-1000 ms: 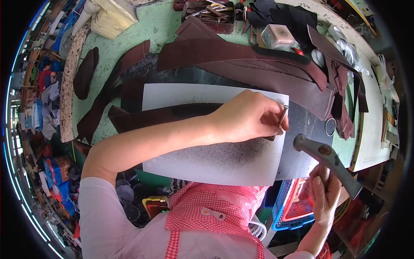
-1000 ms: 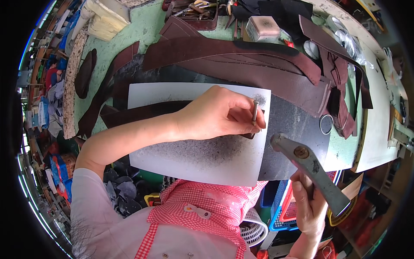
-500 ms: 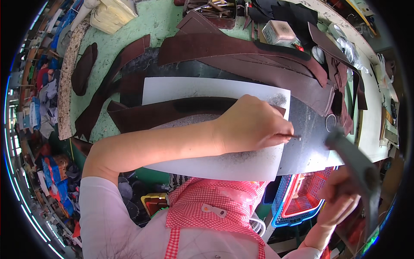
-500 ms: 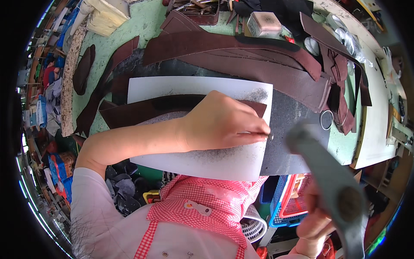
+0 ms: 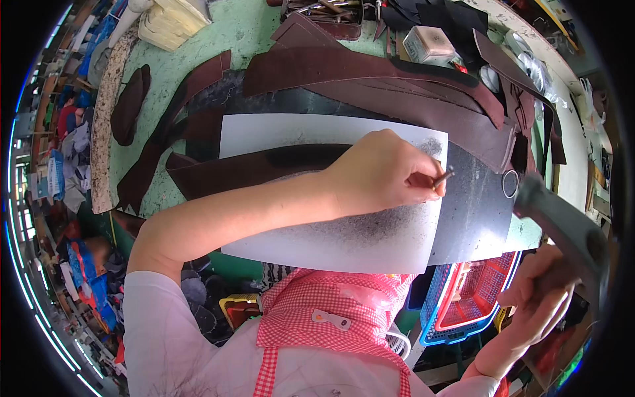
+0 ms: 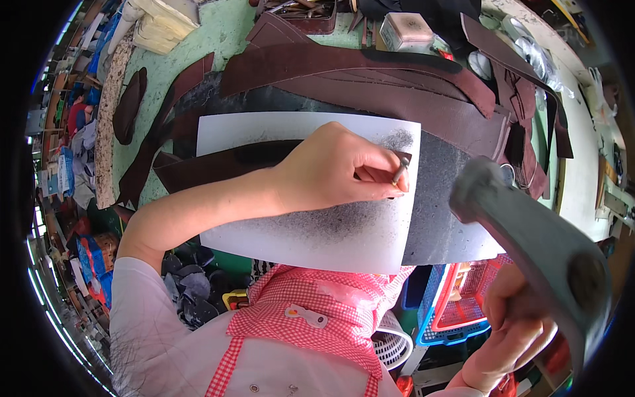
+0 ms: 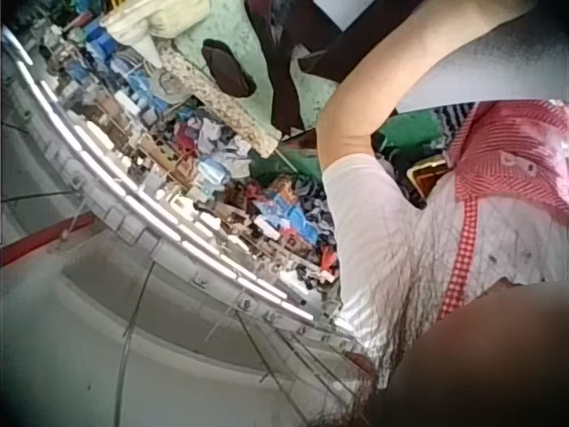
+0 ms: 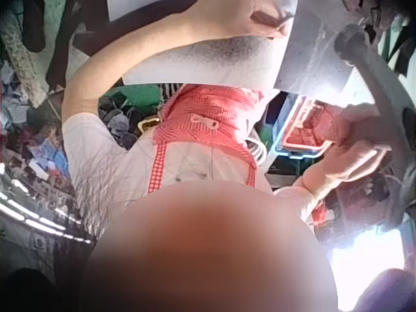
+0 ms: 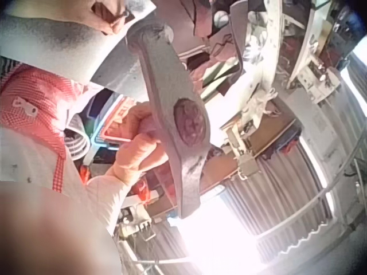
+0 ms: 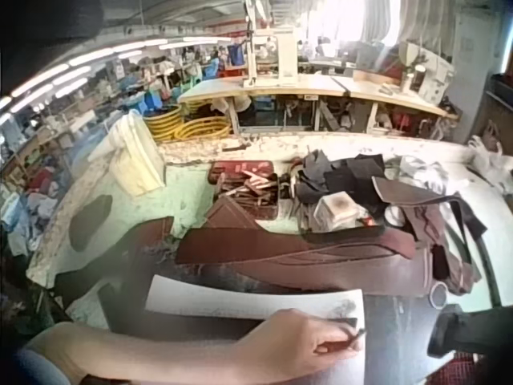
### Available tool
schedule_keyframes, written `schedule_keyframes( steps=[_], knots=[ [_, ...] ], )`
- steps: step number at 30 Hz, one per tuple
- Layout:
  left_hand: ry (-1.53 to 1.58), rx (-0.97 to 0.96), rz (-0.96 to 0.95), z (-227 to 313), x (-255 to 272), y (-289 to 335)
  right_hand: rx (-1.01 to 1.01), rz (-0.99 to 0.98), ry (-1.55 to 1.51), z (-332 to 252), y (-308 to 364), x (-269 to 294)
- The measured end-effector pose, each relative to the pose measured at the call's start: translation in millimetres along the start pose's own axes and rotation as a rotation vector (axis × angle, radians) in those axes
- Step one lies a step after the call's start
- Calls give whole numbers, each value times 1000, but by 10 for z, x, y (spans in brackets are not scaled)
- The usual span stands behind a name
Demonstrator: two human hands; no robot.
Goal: Punching holes into leather pieces using a punch tool and a hammer.
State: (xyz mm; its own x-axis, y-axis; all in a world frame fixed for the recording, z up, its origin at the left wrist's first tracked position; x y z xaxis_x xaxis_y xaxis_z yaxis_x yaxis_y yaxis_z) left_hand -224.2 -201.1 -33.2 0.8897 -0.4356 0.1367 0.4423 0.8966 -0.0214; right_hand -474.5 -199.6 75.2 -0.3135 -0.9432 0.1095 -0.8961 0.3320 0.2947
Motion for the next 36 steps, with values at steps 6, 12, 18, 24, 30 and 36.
schedule_keyframes(
  steps=[6,12,18,24,30,36],
  knots=[
    [-249,-196,16,22,26,91,-111,964,607,80,-341,-572],
    [172,124,-46,-44,98,5,-189,1040,382,19,-201,-559],
    [28,24,-39,-67,106,71,-176,1115,422,-10,-166,-540],
    [-425,-345,27,74,16,167,-229,862,1000,126,-115,-521],
    [39,8,13,-95,150,101,-144,1025,362,53,-309,-550],
    [-286,-222,45,-5,80,159,-63,982,497,43,-156,-480]
  ],
)
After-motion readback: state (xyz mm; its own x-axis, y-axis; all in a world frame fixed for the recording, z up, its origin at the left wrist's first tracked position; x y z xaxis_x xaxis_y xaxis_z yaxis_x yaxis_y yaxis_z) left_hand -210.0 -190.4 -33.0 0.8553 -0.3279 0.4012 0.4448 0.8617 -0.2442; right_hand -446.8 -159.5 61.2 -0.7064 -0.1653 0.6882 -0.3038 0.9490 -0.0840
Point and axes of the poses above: each hand's wrist, its own y-axis away from the middle knuckle, its own x-axis out of the back of the hand, z = x × y, the point moved 3 cm from there along -y, towards the middle knuckle, and after that the axes turned 11 degrees about y, right-handed, at the moved point
